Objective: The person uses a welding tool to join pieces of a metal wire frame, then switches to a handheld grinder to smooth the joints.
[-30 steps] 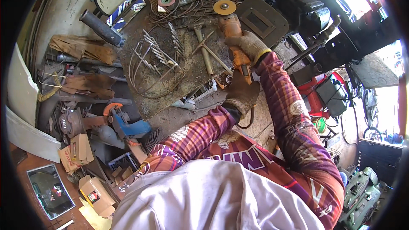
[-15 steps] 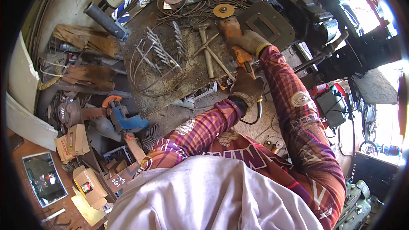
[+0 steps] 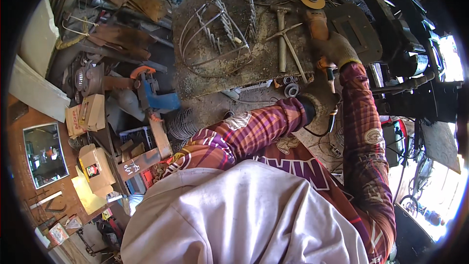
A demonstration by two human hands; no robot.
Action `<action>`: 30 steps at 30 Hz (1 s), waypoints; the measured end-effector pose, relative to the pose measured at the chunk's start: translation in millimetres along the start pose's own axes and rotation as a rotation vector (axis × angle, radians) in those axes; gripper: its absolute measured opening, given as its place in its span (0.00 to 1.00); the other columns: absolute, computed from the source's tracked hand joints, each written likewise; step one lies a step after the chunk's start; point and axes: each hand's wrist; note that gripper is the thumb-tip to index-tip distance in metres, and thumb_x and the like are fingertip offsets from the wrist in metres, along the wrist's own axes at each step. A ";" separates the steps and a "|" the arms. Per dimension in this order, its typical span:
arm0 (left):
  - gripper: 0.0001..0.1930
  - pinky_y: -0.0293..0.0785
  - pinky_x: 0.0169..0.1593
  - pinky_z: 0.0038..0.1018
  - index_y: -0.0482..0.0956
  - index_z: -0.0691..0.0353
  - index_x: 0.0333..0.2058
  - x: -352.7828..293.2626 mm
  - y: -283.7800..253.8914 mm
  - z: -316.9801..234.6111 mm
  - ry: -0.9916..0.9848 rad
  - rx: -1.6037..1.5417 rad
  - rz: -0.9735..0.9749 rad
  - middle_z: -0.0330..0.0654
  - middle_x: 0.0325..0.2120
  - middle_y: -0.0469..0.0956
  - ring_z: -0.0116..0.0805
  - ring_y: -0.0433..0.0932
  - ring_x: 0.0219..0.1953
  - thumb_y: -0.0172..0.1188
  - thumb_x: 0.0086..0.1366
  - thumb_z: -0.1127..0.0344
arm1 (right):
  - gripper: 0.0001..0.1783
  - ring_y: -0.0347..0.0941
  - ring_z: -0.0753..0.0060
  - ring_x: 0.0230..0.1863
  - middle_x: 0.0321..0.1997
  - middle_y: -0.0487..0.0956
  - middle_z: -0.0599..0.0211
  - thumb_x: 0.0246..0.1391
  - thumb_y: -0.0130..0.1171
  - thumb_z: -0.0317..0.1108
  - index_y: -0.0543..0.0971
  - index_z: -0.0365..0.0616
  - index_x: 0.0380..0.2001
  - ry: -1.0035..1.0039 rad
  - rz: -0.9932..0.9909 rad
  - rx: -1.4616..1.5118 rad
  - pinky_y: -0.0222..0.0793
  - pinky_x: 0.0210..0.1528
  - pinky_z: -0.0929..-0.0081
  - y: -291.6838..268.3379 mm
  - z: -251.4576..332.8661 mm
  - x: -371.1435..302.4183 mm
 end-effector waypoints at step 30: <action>0.39 0.76 0.51 0.39 0.70 0.65 0.62 -27.9 -384.9 125.5 0.152 0.420 -0.193 0.51 0.48 0.79 0.42 0.78 0.48 0.77 0.56 0.56 | 0.32 0.81 0.64 0.55 0.55 0.82 0.55 0.56 0.71 0.30 0.74 0.38 0.63 -0.229 -1.057 0.387 0.77 0.57 0.66 91.5 55.1 -160.3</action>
Point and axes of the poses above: each hand's wrist, its own x-axis towards the middle knuckle, its own y-axis out of the palm, z = x × y
